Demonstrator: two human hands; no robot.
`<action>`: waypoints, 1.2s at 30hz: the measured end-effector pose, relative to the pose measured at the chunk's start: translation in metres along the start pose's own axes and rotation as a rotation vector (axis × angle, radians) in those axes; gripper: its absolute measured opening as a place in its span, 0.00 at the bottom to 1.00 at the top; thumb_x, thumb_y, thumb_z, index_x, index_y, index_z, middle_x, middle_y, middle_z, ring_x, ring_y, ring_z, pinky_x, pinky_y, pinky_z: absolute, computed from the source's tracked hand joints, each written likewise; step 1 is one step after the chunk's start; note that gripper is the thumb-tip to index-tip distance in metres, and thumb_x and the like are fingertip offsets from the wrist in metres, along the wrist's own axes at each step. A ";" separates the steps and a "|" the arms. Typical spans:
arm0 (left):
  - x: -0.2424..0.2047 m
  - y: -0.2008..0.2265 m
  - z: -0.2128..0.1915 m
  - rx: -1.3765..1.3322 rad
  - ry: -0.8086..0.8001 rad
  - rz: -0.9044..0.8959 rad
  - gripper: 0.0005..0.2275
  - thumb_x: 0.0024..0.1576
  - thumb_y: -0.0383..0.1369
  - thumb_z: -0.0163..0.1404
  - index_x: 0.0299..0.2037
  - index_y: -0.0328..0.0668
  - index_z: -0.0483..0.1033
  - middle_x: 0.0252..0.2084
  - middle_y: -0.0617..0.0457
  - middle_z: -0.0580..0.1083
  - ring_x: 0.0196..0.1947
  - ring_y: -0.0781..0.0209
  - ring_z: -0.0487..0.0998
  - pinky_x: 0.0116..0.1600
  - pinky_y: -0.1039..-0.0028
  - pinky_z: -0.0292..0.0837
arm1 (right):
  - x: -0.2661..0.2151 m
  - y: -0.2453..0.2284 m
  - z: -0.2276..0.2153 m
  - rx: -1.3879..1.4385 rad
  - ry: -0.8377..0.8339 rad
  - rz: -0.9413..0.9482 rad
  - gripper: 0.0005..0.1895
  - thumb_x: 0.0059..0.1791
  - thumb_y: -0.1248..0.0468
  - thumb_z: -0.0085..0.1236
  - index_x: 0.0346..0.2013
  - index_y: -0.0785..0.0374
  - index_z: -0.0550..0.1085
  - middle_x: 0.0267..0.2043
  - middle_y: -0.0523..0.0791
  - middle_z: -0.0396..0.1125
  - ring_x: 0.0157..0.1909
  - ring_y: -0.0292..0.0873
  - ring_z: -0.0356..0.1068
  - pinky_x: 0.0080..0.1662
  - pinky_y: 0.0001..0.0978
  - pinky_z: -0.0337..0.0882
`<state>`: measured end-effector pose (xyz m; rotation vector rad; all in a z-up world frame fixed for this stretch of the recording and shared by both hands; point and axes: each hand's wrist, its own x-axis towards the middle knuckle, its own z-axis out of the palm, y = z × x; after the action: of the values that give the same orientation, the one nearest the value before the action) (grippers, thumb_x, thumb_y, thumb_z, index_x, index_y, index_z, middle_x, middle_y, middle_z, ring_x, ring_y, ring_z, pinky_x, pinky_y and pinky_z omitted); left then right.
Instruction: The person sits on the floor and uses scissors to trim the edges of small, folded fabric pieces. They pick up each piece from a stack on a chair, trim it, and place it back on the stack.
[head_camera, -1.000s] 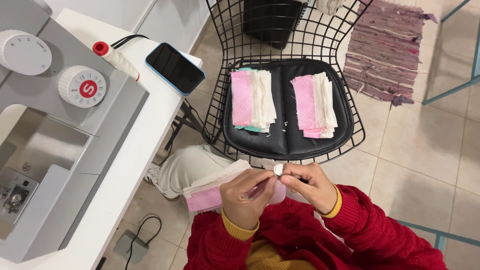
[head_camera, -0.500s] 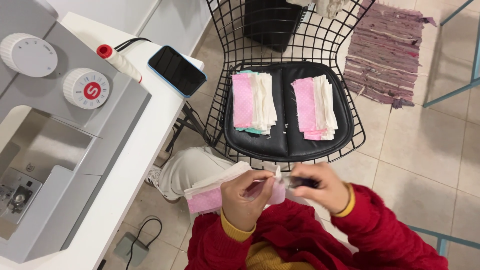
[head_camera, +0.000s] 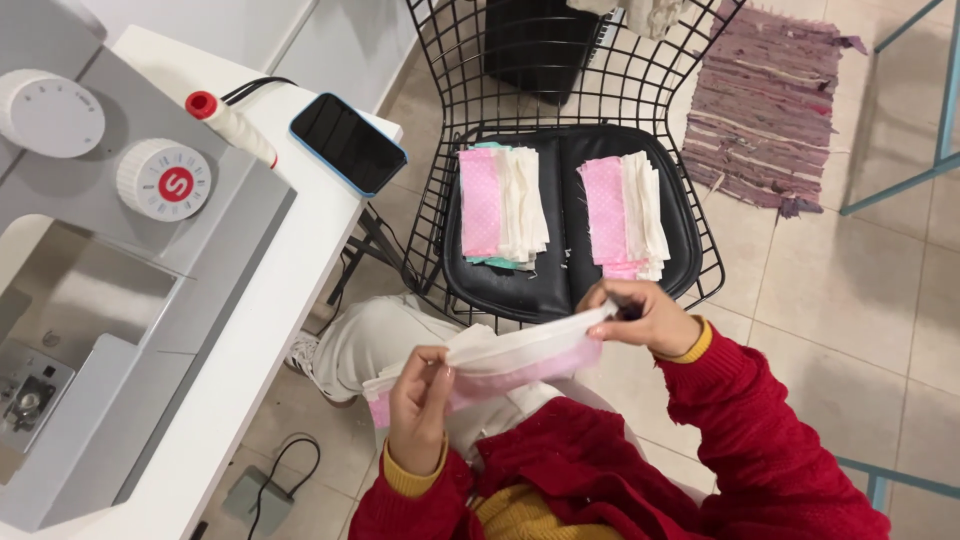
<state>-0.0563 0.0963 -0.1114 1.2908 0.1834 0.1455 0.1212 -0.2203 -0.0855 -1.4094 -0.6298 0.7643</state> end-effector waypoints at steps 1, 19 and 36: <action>-0.001 0.001 0.002 0.001 0.000 0.001 0.06 0.67 0.25 0.47 0.50 0.31 0.73 0.28 0.57 0.69 0.23 0.77 0.61 0.28 0.87 0.55 | -0.001 -0.007 0.001 0.000 -0.001 -0.002 0.11 0.48 0.69 0.68 0.40 0.65 0.74 0.42 0.40 0.72 0.42 0.30 0.68 0.44 0.24 0.68; 0.035 0.070 0.103 0.355 -0.065 0.247 0.04 0.56 0.24 0.60 0.39 0.34 0.81 0.36 0.50 0.82 0.34 0.63 0.82 0.43 0.76 0.75 | -0.004 -0.099 0.055 -0.335 0.128 -0.052 0.27 0.42 0.70 0.70 0.54 0.63 0.71 0.37 0.42 0.76 0.41 0.32 0.73 0.45 0.25 0.71; 0.043 0.042 0.098 -0.103 -0.090 -0.070 0.06 0.57 0.24 0.59 0.42 0.30 0.83 0.35 0.51 0.81 0.33 0.68 0.81 0.39 0.78 0.78 | -0.014 -0.098 0.078 -0.742 0.660 -0.318 0.13 0.49 0.69 0.61 0.48 0.68 0.74 0.39 0.48 0.69 0.39 0.39 0.69 0.42 0.28 0.67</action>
<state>0.0069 0.0244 -0.0474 1.1838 0.1421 0.0364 0.0610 -0.1827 0.0192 -2.0291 -0.6055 -0.2466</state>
